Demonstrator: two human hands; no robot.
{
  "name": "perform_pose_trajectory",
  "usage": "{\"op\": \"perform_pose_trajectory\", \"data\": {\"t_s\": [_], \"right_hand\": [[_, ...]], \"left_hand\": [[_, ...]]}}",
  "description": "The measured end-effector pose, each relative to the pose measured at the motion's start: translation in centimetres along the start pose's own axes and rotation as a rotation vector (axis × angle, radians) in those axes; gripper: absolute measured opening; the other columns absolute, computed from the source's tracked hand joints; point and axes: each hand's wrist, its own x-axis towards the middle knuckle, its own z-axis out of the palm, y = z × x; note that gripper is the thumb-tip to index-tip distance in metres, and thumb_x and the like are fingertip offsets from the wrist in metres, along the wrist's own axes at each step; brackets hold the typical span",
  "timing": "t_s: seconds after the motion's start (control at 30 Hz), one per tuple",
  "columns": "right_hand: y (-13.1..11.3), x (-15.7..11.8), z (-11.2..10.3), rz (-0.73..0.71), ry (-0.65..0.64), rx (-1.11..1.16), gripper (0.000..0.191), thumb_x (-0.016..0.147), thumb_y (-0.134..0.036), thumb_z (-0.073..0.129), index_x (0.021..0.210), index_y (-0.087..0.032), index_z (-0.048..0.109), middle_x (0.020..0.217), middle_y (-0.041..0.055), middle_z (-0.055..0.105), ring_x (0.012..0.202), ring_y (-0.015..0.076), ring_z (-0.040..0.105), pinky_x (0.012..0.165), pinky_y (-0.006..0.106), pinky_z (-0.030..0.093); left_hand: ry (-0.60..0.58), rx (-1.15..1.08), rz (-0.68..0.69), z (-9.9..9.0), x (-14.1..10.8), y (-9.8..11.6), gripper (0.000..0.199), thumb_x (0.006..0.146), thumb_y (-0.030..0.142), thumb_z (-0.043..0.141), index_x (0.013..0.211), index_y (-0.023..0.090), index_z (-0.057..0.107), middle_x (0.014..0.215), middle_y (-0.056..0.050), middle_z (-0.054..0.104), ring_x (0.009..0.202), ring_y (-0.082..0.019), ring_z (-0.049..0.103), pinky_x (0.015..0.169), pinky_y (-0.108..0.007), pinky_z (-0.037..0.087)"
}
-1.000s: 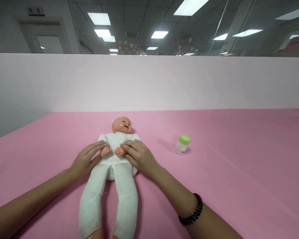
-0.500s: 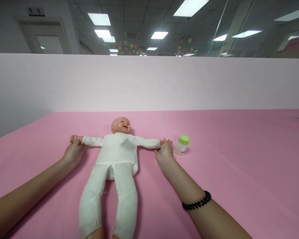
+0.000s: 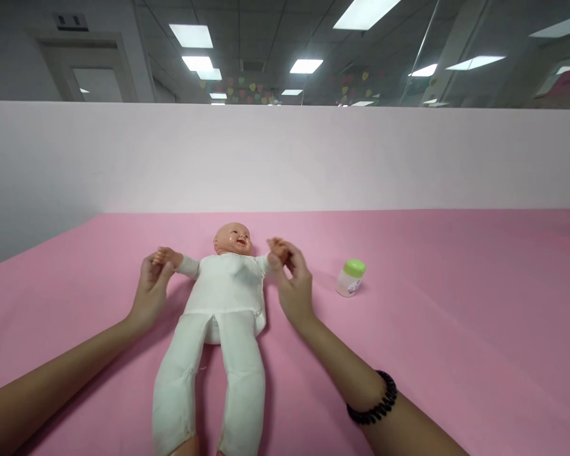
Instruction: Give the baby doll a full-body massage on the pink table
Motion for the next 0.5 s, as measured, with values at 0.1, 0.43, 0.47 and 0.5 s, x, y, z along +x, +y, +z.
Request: {"op": "perform_pose_trajectory", "data": {"t_s": [0.1,0.43,0.47,0.5], "right_hand": [[0.0,-1.3,0.5,-0.285,-0.375,-0.241,0.033,0.095,-0.026,0.056,0.129,-0.024,0.058,0.128,0.0089,0.067,0.122,0.0235,0.062,0.107,0.046,0.049],[-0.2,-1.5,0.5,-0.295,-0.440,-0.297,0.033,0.096,-0.023,0.054,0.128,-0.025,0.058,0.124,0.0077,0.069,0.119,0.0226,0.063,0.105,0.046,0.051],[-0.5,-1.3,0.6,-0.212,-0.352,-0.221,0.031,0.095,-0.026,0.056,0.126,-0.025,0.059,0.124,0.0076,0.069,0.117,0.0222,0.064,0.104,0.045,0.052],[-0.7,-1.0,0.6,-0.134,-0.250,-0.140,0.030,0.094,-0.029,0.059,0.124,-0.025,0.059,0.125,0.0077,0.068,0.117,0.0219,0.064,0.105,0.044,0.051]], "left_hand": [[-0.324,0.240,0.249,0.3,-1.5,0.8,0.029,0.096,0.035,0.055,0.124,0.027,0.055,0.128,-0.006,0.061,0.122,-0.021,0.057,0.106,-0.039,0.047],[-0.360,0.382,0.311,-0.1,-1.5,-0.1,0.033,0.098,0.037,0.050,0.130,0.026,0.052,0.131,-0.008,0.060,0.123,-0.022,0.057,0.106,-0.042,0.046],[-0.276,0.316,0.255,0.0,-1.2,-0.2,0.033,0.099,0.040,0.048,0.128,0.025,0.051,0.129,-0.009,0.060,0.121,-0.022,0.057,0.105,-0.042,0.047],[-0.182,0.249,0.198,0.0,-0.9,-0.3,0.032,0.099,0.043,0.047,0.125,0.025,0.049,0.128,-0.009,0.059,0.121,-0.022,0.057,0.104,-0.041,0.048]]}}
